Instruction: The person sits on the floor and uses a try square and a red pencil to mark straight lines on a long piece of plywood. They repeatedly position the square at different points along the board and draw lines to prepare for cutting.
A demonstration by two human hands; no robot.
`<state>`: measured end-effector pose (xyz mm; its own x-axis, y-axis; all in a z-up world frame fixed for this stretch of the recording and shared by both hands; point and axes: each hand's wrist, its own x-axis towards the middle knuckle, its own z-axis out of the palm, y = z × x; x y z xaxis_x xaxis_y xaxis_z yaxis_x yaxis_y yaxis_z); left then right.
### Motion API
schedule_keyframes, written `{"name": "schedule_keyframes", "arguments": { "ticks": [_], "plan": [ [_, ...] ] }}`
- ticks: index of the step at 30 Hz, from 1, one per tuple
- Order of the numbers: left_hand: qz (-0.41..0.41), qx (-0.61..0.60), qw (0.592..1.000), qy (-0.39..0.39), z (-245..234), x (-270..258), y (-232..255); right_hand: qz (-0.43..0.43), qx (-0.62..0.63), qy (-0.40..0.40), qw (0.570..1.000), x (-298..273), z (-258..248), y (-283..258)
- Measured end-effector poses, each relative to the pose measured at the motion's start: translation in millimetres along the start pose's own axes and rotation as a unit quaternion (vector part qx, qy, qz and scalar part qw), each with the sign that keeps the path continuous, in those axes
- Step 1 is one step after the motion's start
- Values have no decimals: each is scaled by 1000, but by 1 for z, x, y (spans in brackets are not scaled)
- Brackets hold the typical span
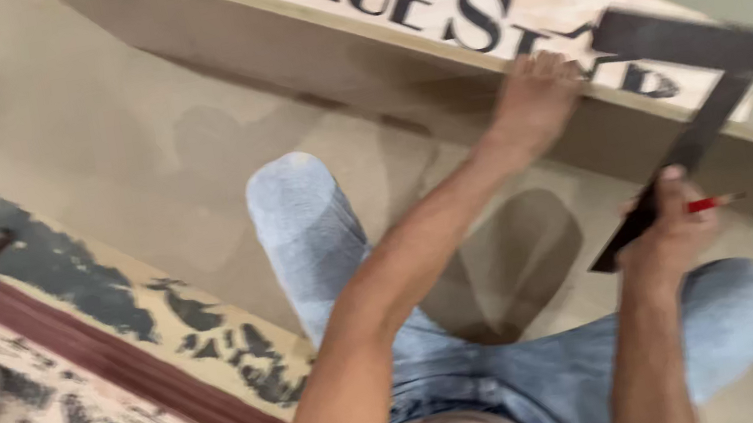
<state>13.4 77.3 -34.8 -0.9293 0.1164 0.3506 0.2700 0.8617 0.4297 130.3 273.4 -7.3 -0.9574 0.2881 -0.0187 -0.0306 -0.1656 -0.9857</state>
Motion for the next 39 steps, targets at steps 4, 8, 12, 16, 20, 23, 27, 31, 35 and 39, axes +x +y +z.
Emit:
{"name": "schedule_keyframes", "arguments": {
  "ticks": [4,8,12,16,20,23,27,31,35,39],
  "plan": [
    [57,26,998,-6,-35,-3,-35,-52,1,0,999,3,41,-21],
    [-6,60,997,-49,-110,-8,-138,-105,9,-48,993,20,102,-46],
    [-36,153,987,-20,-177,-31,-244,-90,45,-99,990,30,194,-67],
    [26,85,995,-35,-185,-42,-284,1,103,-127,987,-3,291,-79],
    [-13,179,979,-96,-191,-30,-312,61,126,-171,975,-29,388,-99],
    [-50,201,964,-165,-216,-31,-365,77,86,-201,973,-44,458,-103],
    [-11,200,957,-208,-257,-56,-441,186,-1,-215,959,-90,526,-89],
    [-73,217,928,-295,-303,-80,-498,159,22,-299,941,-111,571,-81],
    [-73,127,970,-193,-341,-88,-533,140,-62,-345,926,-115,597,-74],
    [-9,135,964,-228,-333,-73,-539,117,-39,-354,927,-109,619,-55]
  ]
}}
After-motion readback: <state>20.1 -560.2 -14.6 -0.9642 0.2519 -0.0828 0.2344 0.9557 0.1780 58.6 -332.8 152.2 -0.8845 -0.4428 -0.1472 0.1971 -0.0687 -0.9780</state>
